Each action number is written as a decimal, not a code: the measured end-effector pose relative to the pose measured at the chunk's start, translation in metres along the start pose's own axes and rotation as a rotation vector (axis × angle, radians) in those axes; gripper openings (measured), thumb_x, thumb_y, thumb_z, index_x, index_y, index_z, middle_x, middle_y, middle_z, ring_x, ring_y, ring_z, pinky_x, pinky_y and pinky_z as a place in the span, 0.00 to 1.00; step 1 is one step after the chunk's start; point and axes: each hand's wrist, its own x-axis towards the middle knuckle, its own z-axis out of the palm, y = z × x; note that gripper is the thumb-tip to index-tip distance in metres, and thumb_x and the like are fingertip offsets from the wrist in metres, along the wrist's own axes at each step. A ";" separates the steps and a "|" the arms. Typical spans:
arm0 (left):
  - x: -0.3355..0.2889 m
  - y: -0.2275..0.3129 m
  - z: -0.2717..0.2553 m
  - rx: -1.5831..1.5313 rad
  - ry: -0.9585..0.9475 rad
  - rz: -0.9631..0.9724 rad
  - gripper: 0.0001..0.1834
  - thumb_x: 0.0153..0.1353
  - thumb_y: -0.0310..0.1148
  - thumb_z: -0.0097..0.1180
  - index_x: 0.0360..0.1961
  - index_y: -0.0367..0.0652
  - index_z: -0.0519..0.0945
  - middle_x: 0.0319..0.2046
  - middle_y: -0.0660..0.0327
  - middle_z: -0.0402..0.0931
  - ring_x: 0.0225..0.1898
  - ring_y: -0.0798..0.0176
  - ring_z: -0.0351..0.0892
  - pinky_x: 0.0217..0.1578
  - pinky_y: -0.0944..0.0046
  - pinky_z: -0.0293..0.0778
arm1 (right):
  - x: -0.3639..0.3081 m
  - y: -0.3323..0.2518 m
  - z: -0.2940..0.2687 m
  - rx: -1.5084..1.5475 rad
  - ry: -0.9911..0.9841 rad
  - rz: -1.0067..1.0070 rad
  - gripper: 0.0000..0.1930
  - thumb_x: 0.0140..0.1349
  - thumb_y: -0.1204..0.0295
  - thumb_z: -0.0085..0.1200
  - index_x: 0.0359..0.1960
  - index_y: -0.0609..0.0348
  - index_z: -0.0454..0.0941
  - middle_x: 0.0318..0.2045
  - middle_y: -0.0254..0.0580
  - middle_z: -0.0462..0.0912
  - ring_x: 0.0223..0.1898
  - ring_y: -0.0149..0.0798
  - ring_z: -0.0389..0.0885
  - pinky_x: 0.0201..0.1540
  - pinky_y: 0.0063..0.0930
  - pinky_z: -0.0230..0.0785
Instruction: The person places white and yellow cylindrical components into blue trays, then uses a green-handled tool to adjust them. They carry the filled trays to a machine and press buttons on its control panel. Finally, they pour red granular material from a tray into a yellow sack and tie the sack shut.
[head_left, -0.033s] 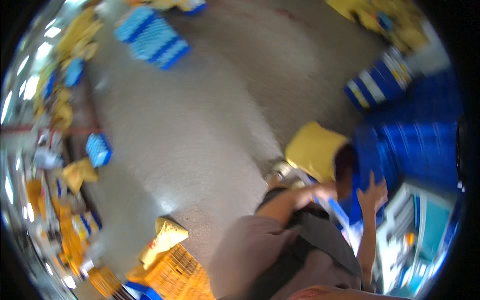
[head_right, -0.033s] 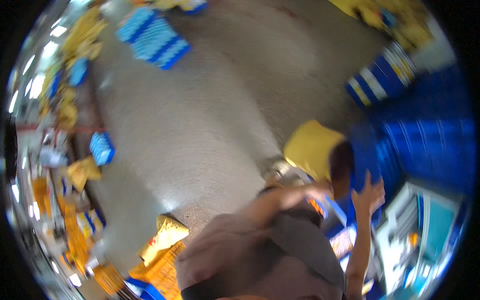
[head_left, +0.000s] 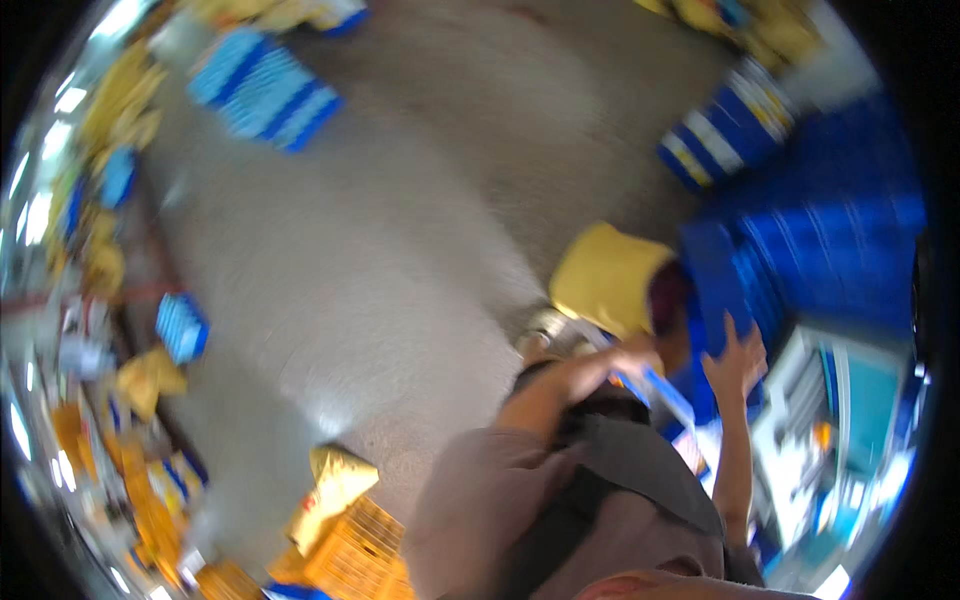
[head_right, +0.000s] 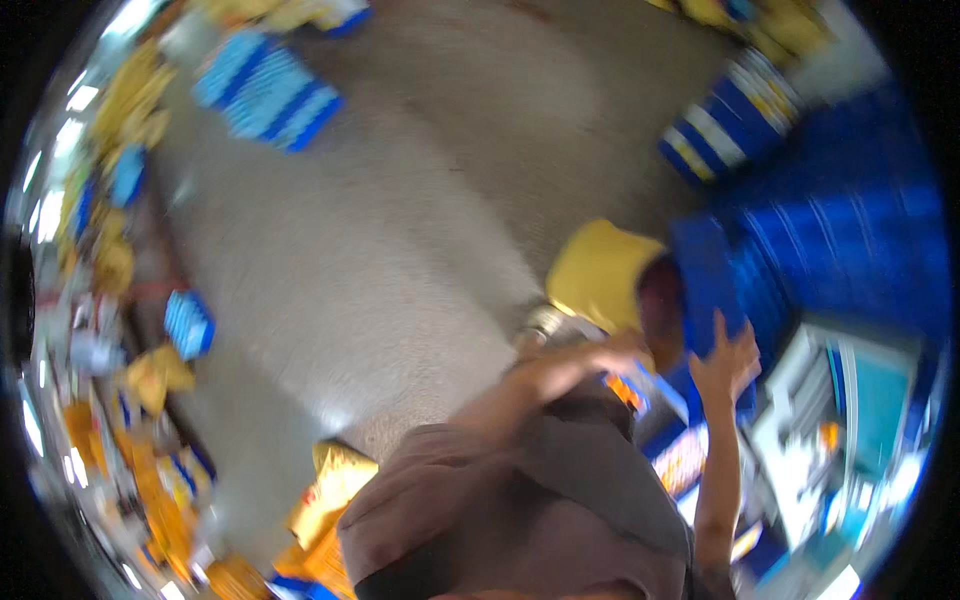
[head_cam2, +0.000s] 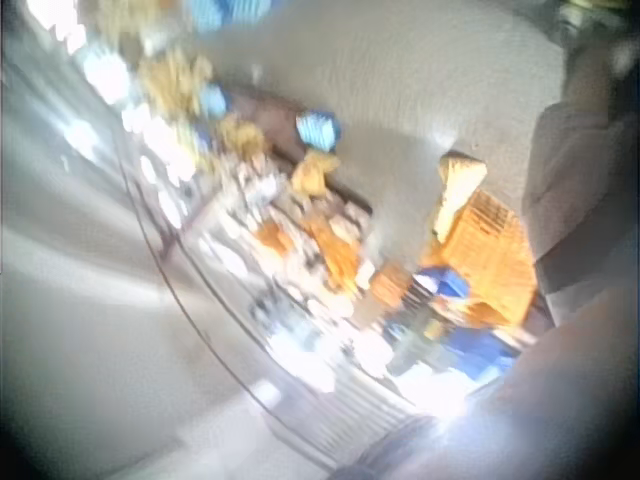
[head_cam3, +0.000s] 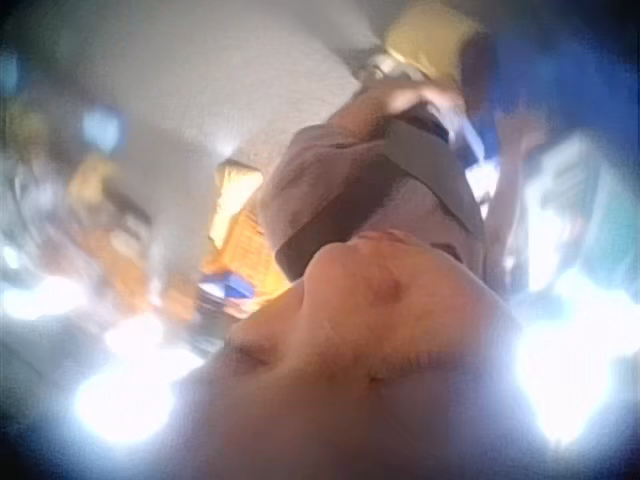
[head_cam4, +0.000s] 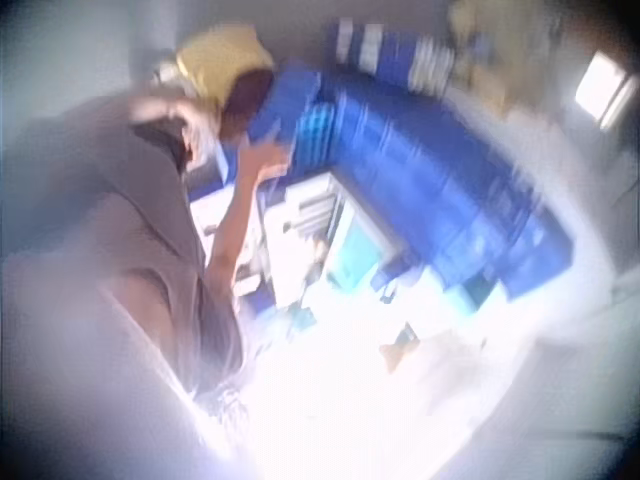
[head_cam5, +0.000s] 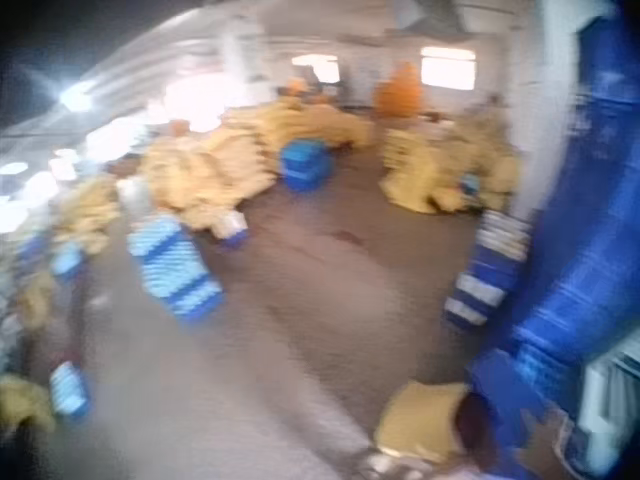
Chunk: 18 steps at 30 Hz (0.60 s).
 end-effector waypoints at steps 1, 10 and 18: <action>-0.012 -0.003 -0.012 0.200 0.139 0.093 0.15 0.53 0.35 0.61 0.43 0.49 0.88 0.45 0.53 0.84 0.48 0.52 0.83 0.46 0.54 0.79 | -0.007 0.001 -0.002 -0.026 0.014 0.040 0.44 0.47 0.57 0.71 0.70 0.29 0.66 0.70 0.55 0.61 0.68 0.59 0.62 0.66 0.57 0.58; -0.076 -0.024 0.004 0.190 0.292 -0.208 0.14 0.60 0.34 0.58 0.44 0.38 0.83 0.44 0.44 0.81 0.47 0.43 0.81 0.50 0.48 0.76 | -0.066 0.021 0.038 0.156 0.145 0.239 0.41 0.44 0.60 0.72 0.66 0.31 0.73 0.71 0.54 0.57 0.68 0.61 0.59 0.68 0.59 0.54; -0.143 0.025 0.029 -0.218 0.118 -0.458 0.33 0.67 0.56 0.55 0.60 0.37 0.76 0.55 0.46 0.78 0.57 0.50 0.78 0.57 0.53 0.73 | -0.208 0.072 0.006 0.810 0.200 0.392 0.43 0.41 0.67 0.67 0.67 0.38 0.72 0.70 0.54 0.64 0.67 0.59 0.67 0.64 0.59 0.67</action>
